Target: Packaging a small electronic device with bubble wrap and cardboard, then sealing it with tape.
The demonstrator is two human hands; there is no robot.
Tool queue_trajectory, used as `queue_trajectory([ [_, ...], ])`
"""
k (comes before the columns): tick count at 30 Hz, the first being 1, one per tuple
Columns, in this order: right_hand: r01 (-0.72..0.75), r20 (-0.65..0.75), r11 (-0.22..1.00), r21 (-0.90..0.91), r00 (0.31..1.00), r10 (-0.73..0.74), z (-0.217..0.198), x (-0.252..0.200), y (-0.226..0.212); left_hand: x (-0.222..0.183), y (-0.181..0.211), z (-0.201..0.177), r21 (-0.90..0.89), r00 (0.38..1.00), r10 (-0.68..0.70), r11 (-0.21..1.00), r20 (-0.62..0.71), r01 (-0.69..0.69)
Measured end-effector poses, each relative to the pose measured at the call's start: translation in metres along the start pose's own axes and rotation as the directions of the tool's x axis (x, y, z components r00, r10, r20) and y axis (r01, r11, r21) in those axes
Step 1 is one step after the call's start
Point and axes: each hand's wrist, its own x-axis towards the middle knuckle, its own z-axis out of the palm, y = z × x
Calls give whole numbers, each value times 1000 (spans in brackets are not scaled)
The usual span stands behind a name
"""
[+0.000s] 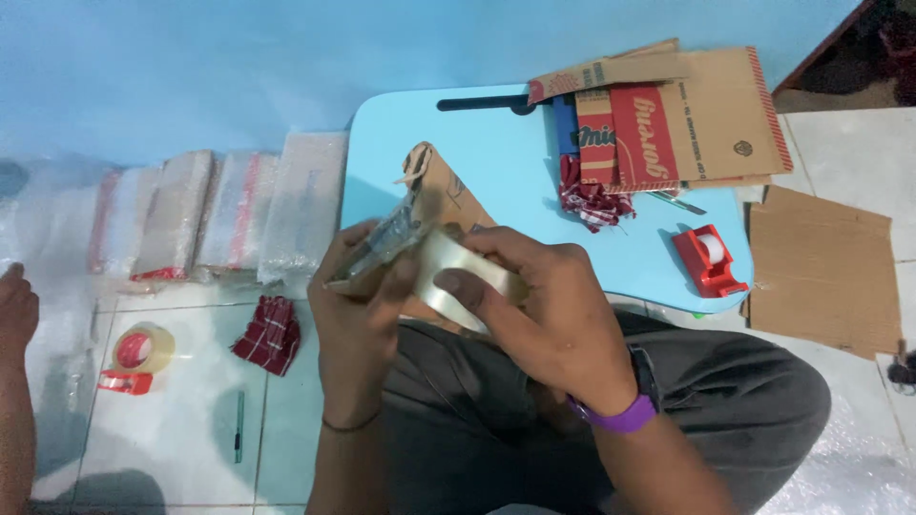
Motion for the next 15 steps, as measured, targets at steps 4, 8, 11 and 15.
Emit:
queue_trajectory([
  [4, 174, 107, 979, 110, 977, -186, 16, 2, 36, 11, -10, 6, -184, 990, -38, 983, -133, 13],
  [8, 336, -11, 909, 246, 939, -344, 31, 0, 55, 14, -25, 7, -159, 947, 46, 982, -317, -101],
  [11, 340, -34, 929, 147, 940, -338, 27, -1, 49, 16, -42, 7, -211, 946, 13, 974, -324, -85],
  [15, 215, 19, 976, -46, 977, -214, 17, 4, 28, 15, -65, 13, -264, 951, -66, 964, -302, -17],
])
